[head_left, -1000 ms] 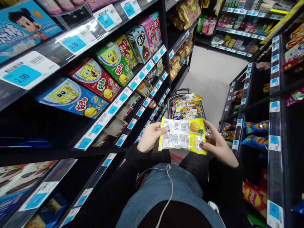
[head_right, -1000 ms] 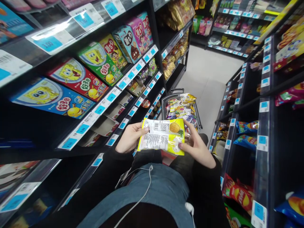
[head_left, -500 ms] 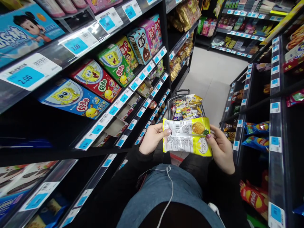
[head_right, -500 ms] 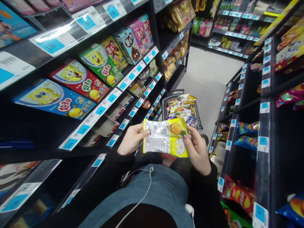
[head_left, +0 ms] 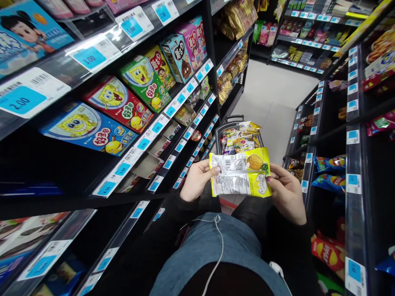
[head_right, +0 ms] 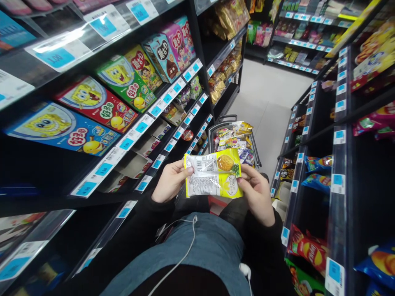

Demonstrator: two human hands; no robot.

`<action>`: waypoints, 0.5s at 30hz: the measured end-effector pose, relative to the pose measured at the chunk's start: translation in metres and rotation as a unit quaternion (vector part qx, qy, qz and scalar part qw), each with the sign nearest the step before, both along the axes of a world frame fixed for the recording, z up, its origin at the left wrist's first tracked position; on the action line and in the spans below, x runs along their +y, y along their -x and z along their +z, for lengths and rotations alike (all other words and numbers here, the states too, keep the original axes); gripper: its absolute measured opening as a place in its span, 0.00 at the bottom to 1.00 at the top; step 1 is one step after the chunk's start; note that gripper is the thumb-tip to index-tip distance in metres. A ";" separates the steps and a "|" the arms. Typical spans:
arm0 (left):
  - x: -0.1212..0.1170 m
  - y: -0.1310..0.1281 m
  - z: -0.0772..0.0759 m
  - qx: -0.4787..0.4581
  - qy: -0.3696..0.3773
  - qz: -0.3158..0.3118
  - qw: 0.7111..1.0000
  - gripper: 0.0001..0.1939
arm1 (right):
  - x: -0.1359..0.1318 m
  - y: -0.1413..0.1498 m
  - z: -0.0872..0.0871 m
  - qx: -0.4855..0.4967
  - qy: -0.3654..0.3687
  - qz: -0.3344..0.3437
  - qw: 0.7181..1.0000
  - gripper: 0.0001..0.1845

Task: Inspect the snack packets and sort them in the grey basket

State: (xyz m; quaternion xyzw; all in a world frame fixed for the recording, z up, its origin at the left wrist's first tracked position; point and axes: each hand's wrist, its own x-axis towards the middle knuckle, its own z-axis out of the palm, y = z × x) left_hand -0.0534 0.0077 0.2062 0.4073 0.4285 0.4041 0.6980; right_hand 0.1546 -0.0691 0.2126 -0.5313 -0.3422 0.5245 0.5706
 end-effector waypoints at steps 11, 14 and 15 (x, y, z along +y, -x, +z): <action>0.002 0.005 -0.003 0.008 -0.045 -0.024 0.999 0.18 | -0.002 0.000 0.008 -0.144 -0.043 -0.011 0.989 0.11; 0.002 0.006 0.000 0.019 -0.053 -0.038 0.998 0.17 | -0.001 0.000 0.008 -0.142 -0.047 -0.007 0.989 0.10; 0.002 0.006 0.000 0.022 -0.057 -0.041 0.997 0.17 | -0.001 0.000 0.008 -0.137 -0.045 -0.012 0.989 0.08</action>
